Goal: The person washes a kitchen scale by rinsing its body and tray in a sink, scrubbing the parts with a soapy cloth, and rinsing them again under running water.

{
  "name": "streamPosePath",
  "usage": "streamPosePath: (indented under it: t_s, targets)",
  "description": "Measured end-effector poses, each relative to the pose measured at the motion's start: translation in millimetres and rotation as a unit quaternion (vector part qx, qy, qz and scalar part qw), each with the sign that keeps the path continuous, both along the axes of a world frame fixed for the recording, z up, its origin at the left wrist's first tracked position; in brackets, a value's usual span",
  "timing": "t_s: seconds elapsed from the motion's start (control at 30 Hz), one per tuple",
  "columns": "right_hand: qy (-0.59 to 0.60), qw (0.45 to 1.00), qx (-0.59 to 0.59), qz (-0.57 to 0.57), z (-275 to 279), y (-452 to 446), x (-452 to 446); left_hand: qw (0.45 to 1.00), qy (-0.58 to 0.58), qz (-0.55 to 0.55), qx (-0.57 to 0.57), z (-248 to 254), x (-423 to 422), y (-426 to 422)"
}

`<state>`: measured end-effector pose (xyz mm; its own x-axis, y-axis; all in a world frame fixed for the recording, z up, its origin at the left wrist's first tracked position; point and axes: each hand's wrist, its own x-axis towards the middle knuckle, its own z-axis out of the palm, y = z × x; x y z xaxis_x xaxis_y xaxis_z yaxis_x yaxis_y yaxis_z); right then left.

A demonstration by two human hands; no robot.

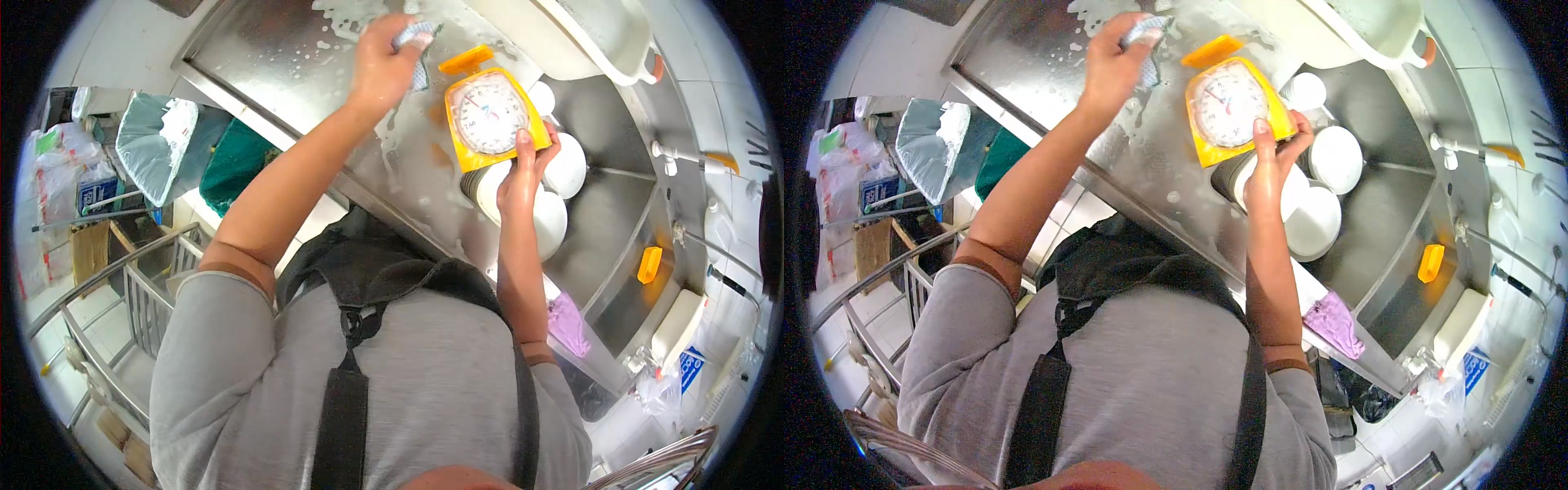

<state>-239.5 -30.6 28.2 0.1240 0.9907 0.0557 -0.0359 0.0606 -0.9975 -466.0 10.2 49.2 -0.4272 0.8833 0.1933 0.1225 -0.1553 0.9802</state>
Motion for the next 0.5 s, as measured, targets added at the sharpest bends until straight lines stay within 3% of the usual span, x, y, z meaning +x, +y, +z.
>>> streamPosePath:
  t_s: [0.07, 0.13, 0.2, 0.27, 0.33, 0.4, 0.43, 0.47, 0.5]
  targets:
    - [0.166, 0.978, -0.126, -0.004, 3.2, -4.0, -5.0, 0.999, -0.043, -0.014, -0.013, 15.4, -0.3, 0.2]
    - [0.163, 0.975, -0.153, 0.012, 11.2, -6.0, -13.4, 0.971, 0.178, -0.018, 0.156, 21.0, 1.8, 1.7]
    - [0.141, 0.96, -0.242, -0.014, 17.7, -4.8, -19.0, 0.958, 0.243, -0.071, 0.133, 24.2, 13.1, -2.3]
    - [0.149, 0.963, -0.226, 0.0, 8.3, 0.3, -12.7, 0.938, 0.305, -0.122, 0.108, 15.8, 29.6, -4.5]
    - [0.007, 0.994, -0.111, 0.016, -10.3, 6.8, -0.5, 0.918, 0.367, -0.123, 0.089, -2.7, 45.9, -4.1]
    - [0.058, 0.995, -0.078, -0.018, 10.9, -9.3, -15.7, 0.925, 0.354, -0.121, 0.071, -2.9, 47.6, 2.6]
    - [-0.137, 0.988, 0.06, 0.022, 8.4, -13.0, -14.2, 0.923, 0.353, -0.134, 0.068, -4.0, 47.1, 8.7]
    - [-0.325, 0.924, 0.193, 0.062, 4.9, -16.2, -12.0, 0.922, 0.352, -0.147, 0.065, -6.0, 48.3, 11.2]
    - [-0.345, 0.921, 0.177, 0.043, -1.9, -13.2, -11.8, 0.921, 0.352, -0.153, 0.064, -9.6, 52.9, 5.8]
